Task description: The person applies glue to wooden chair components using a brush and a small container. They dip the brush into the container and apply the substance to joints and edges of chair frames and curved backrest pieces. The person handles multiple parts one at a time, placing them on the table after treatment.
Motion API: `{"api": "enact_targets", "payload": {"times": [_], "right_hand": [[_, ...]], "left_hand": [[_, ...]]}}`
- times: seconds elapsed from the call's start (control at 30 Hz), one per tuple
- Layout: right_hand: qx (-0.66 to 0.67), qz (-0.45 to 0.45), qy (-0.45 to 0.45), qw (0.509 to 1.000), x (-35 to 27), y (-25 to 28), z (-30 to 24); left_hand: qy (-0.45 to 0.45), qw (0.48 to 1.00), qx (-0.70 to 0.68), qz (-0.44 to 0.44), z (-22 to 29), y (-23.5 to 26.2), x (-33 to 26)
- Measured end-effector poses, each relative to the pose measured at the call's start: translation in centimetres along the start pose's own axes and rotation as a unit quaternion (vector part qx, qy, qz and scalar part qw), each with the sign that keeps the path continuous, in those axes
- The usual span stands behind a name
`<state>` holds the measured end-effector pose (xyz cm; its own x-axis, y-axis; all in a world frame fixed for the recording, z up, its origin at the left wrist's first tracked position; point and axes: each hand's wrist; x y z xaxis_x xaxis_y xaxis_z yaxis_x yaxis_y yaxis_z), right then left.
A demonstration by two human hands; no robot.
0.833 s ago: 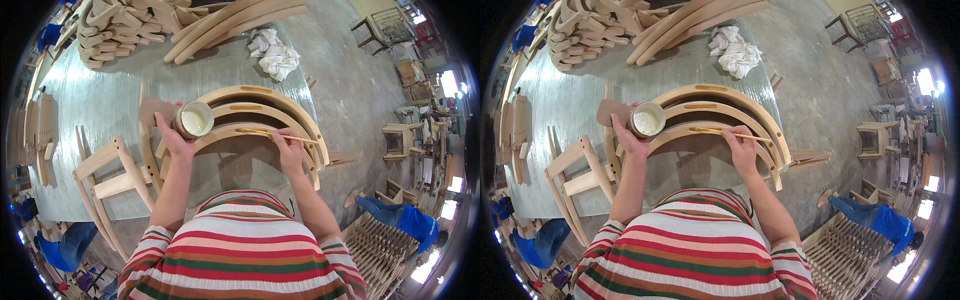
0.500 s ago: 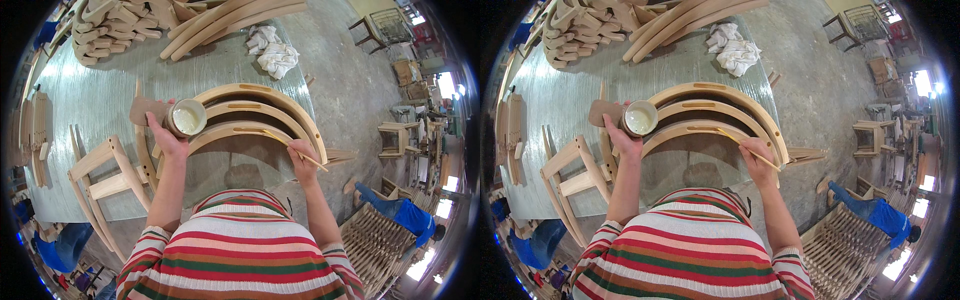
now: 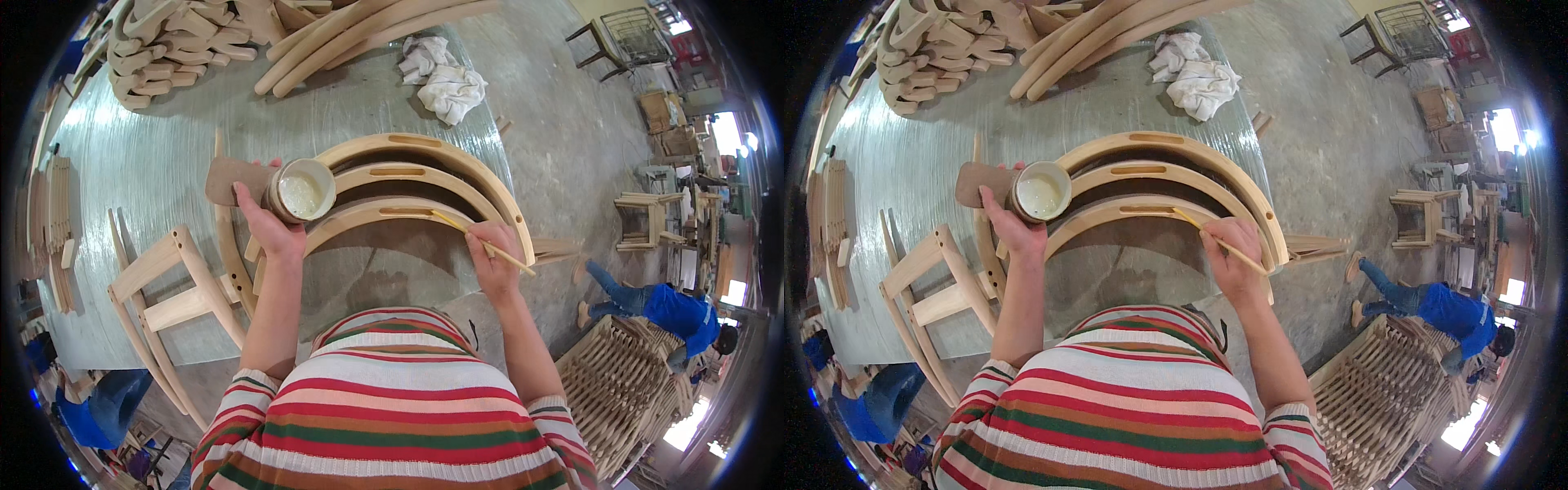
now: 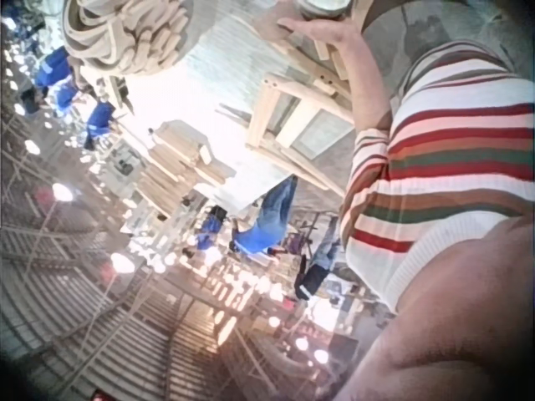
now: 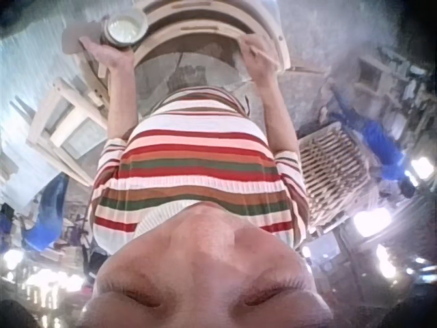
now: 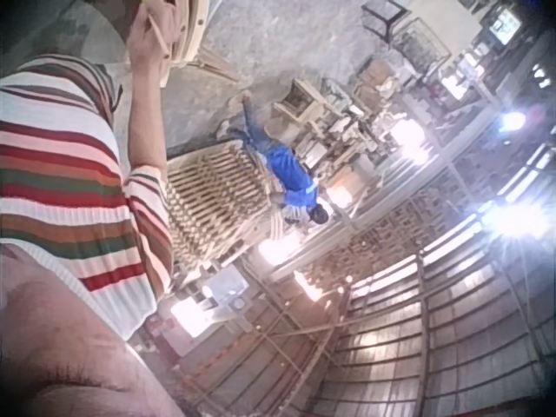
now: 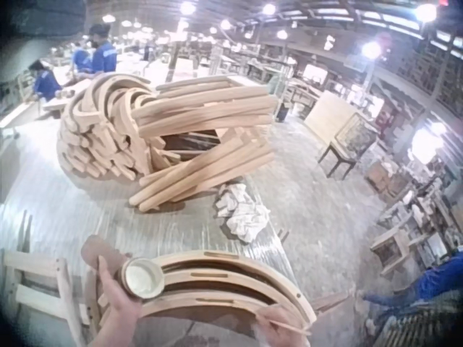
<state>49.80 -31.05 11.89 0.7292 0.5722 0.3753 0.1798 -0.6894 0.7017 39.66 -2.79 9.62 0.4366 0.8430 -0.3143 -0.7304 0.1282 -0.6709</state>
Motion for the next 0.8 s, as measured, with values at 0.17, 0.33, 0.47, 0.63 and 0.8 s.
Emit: {"api": "enact_targets", "payload": {"times": [0.17,0.33,0.47,0.63,0.8], "right_hand": [[0.049,-0.024,0.117,0.992,1.0,-3.7,-3.1],[-0.025,-0.011,0.082,0.996,0.3,-1.0,-2.0],[0.028,-0.001,0.083,0.996,0.2,-3.2,-3.1],[0.036,-0.016,0.105,0.994,1.1,-3.9,-3.9],[0.005,-0.014,0.055,0.998,1.2,-2.7,-4.1]], "left_hand": [[-0.001,1.000,0.007,-0.014,-0.4,-0.6,0.1],[-0.001,1.000,-0.007,-0.012,0.1,-0.6,0.0],[-0.006,1.000,-0.002,-0.013,0.0,-0.5,0.3],[0.010,0.999,-0.021,-0.035,0.3,-1.5,-0.4],[0.003,0.999,-0.026,-0.035,0.4,-0.8,0.0]]}}
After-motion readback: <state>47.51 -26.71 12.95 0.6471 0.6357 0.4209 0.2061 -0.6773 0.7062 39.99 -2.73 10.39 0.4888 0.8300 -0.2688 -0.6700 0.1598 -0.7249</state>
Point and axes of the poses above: each hand's wrist, its own x-axis towards the middle knuckle, its own y-axis out of the back of the hand, z = x × y, and after that the axes turned 2 degrees about -x, right-handed
